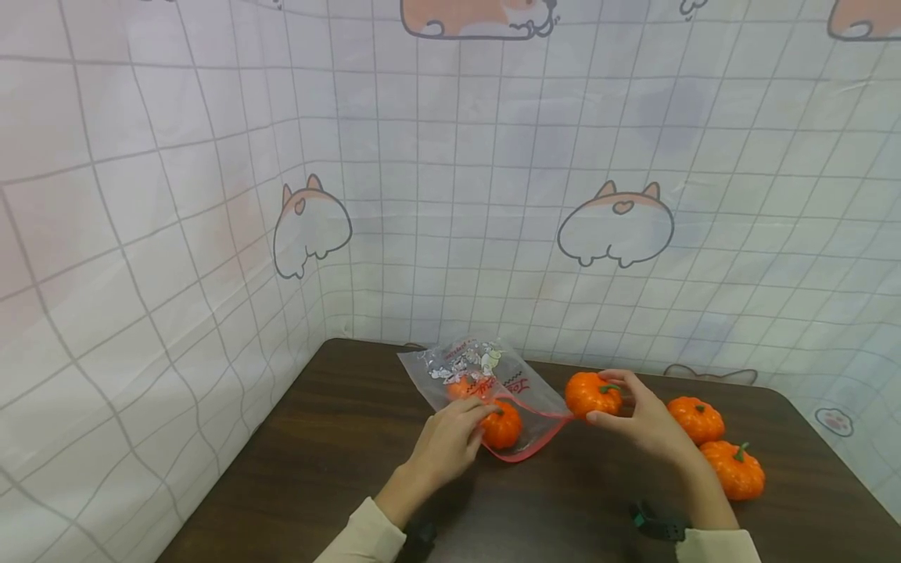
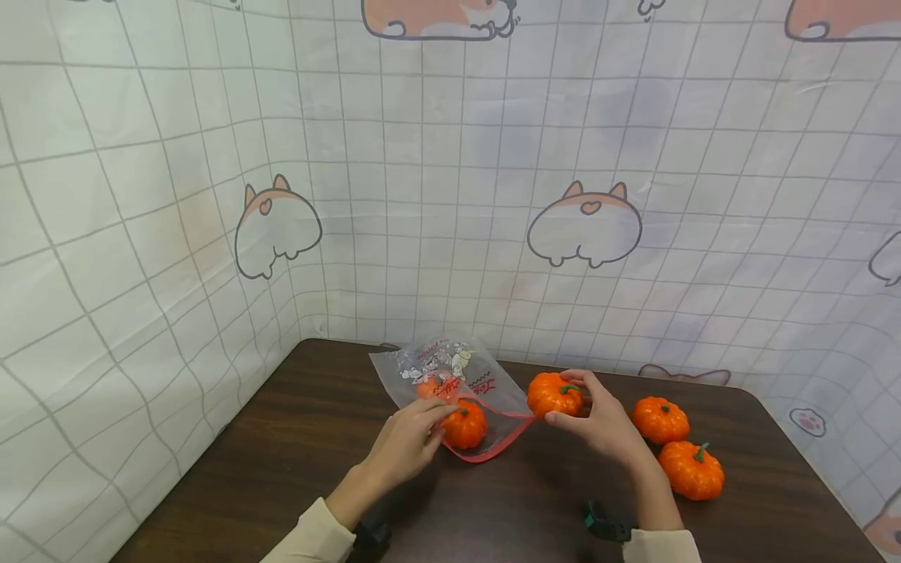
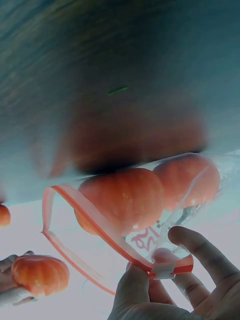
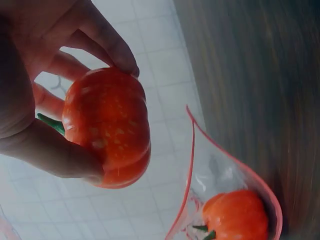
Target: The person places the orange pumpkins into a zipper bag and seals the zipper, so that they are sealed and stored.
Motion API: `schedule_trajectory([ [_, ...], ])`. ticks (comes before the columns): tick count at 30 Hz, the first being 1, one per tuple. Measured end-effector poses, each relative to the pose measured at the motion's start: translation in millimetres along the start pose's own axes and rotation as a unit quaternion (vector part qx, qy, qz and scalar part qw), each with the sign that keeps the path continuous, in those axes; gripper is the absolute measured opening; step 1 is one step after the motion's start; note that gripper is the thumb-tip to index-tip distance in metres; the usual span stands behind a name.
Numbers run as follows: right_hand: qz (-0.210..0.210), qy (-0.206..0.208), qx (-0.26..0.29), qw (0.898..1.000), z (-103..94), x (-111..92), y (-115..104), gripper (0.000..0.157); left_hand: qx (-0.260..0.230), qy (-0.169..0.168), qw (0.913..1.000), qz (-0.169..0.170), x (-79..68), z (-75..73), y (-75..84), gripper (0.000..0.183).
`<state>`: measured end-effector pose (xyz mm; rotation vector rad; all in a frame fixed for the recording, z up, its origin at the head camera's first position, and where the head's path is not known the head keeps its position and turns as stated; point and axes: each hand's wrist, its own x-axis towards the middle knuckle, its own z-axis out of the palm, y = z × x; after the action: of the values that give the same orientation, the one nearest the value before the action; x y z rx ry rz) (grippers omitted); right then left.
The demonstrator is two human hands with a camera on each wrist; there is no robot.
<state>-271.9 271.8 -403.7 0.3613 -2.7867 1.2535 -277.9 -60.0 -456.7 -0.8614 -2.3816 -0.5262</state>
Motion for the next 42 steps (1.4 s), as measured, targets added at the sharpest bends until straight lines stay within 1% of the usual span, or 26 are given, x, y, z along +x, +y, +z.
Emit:
schedule_trajectory([
  [12, -0.045, -0.015, 0.002, 0.999, 10.3, -1, -17, 0.068, -0.002, 0.004, 1.0000, -0.002, -0.3, -0.4, -2.0, 0.038],
  [16, -0.053, -0.028, 0.005, 0.998, 12.1, -2, -23, 0.068, 0.000, 0.000, 1.0000, -0.009, -0.7, -1.0, -2.4, 0.038],
  [22, -0.053, -0.043, 0.006, 0.998, 13.5, -4, -31, 0.068, -0.003, 0.000, 0.9999, -0.010, -0.5, -1.0, -2.9, 0.039],
  [25, -0.061, -0.049, 0.008, 0.997, 17.1, -5, -33, 0.067, -0.003, 0.001, 0.9999, -0.011, -0.2, -0.7, -3.5, 0.039],
  [28, -0.074, -0.061, 0.008, 0.995, 23.8, -7, -34, 0.066, 0.001, 0.002, 0.9999, -0.011, -0.1, -0.5, -3.7, 0.038],
  [34, -0.067, -0.082, 0.011, 0.994, 38.8, -12, -34, 0.065, 0.005, -0.003, 0.9999, -0.013, -0.5, 0.0, -3.7, 0.039],
  [40, -0.095, -0.116, 0.031, 0.988, 47.2, -17, -29, 0.065, 0.002, -0.006, 0.9999, -0.015, 0.1, -0.9, -3.7, 0.039],
  [42, -0.096, -0.123, 0.034, 0.987, 48.9, -18, -28, 0.064, 0.000, -0.007, 0.9998, -0.016, 0.3, -1.2, -3.7, 0.038],
])
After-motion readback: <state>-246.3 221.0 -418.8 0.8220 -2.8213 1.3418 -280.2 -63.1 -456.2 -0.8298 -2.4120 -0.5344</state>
